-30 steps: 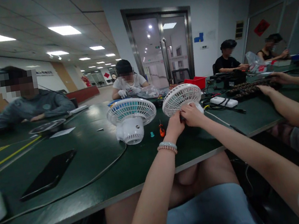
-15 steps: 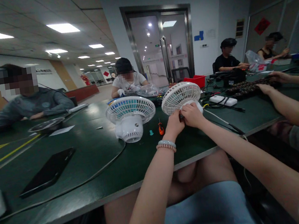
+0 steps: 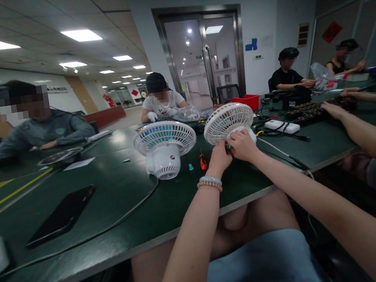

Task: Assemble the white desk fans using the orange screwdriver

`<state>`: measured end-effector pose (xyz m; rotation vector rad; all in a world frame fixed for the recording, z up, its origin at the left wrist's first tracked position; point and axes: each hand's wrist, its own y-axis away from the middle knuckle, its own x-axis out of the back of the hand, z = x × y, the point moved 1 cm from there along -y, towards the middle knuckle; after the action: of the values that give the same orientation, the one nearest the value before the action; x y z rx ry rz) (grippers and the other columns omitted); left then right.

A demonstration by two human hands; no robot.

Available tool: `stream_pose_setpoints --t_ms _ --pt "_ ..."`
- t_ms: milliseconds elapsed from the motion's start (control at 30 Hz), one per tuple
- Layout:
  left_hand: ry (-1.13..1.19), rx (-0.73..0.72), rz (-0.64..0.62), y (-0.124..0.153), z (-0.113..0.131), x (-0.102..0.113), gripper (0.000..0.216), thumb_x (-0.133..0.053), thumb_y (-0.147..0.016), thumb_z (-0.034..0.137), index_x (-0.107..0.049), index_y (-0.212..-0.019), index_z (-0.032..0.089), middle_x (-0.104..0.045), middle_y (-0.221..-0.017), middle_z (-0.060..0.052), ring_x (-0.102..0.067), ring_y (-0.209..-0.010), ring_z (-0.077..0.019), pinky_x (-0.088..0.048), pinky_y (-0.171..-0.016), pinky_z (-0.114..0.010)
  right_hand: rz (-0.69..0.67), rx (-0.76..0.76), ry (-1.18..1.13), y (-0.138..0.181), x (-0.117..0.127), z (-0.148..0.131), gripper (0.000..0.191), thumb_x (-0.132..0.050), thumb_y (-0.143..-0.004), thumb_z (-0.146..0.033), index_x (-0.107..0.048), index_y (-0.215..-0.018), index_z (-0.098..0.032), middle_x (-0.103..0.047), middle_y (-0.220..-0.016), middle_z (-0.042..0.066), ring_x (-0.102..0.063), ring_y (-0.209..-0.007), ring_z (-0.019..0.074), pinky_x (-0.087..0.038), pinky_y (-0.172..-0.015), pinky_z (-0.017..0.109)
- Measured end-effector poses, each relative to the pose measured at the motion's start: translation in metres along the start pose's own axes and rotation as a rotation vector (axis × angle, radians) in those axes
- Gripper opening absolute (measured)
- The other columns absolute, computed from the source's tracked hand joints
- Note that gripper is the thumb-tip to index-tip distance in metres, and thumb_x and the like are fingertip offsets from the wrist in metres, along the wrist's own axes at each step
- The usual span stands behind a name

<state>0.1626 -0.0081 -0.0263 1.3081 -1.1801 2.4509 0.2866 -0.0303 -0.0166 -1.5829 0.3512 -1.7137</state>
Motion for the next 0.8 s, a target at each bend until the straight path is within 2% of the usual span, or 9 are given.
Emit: stream_pose_setpoints --t_ms 200,467,633,800 --pt "-0.028 0.027 -0.125 0.001 -0.002 -0.004 0.022 -0.047 -0.072 0.006 -0.053 -0.092 0.012 -0.064 -0.093 -0.015 -0.061 -0.089 -0.0228 -0.046 -0.078 -0.031 -0.021 -0.006 -0.008 0.0 0.001 -0.001 0.018 -0.05 -0.075 -0.021 -0.063 -0.084 -0.013 -0.058 -0.096 0.013 -0.043 -0.095 0.0251 -0.022 -0.078 0.038" --pt "-0.024 0.037 -0.195 0.002 -0.011 -0.011 0.033 -0.05 -0.072 0.009 -0.053 -0.105 0.012 -0.065 -0.099 -0.015 -0.063 -0.092 -0.0235 -0.047 -0.079 -0.031 -0.023 -0.011 0.002 0.0 0.001 -0.002 0.021 -0.046 -0.079 -0.022 -0.063 -0.085 -0.013 -0.058 -0.096 0.013 -0.044 -0.095 0.0251 -0.023 -0.078 0.039" --pt "-0.103 0.049 -0.315 0.0 -0.014 -0.014 0.022 -0.05 -0.074 0.012 -0.063 -0.092 0.012 -0.067 -0.096 -0.014 -0.063 -0.09 -0.0218 -0.047 -0.08 -0.028 -0.037 -0.007 0.012 -0.001 0.001 -0.003 0.021 -0.047 -0.078 -0.024 -0.063 -0.086 -0.013 -0.058 -0.098 0.013 -0.044 -0.095 0.0256 -0.025 -0.077 0.038" --pt "-0.132 0.073 -0.32 -0.002 -0.015 -0.014 0.023 -0.048 -0.074 0.008 -0.066 -0.089 0.011 -0.068 -0.094 -0.015 -0.063 -0.09 -0.0217 -0.047 -0.08 -0.027 -0.032 -0.002 0.017 -0.001 0.001 -0.003 0.02 -0.047 -0.078 -0.023 -0.063 -0.086 -0.013 -0.057 -0.097 0.012 -0.043 -0.095 0.0254 -0.025 -0.077 0.038"
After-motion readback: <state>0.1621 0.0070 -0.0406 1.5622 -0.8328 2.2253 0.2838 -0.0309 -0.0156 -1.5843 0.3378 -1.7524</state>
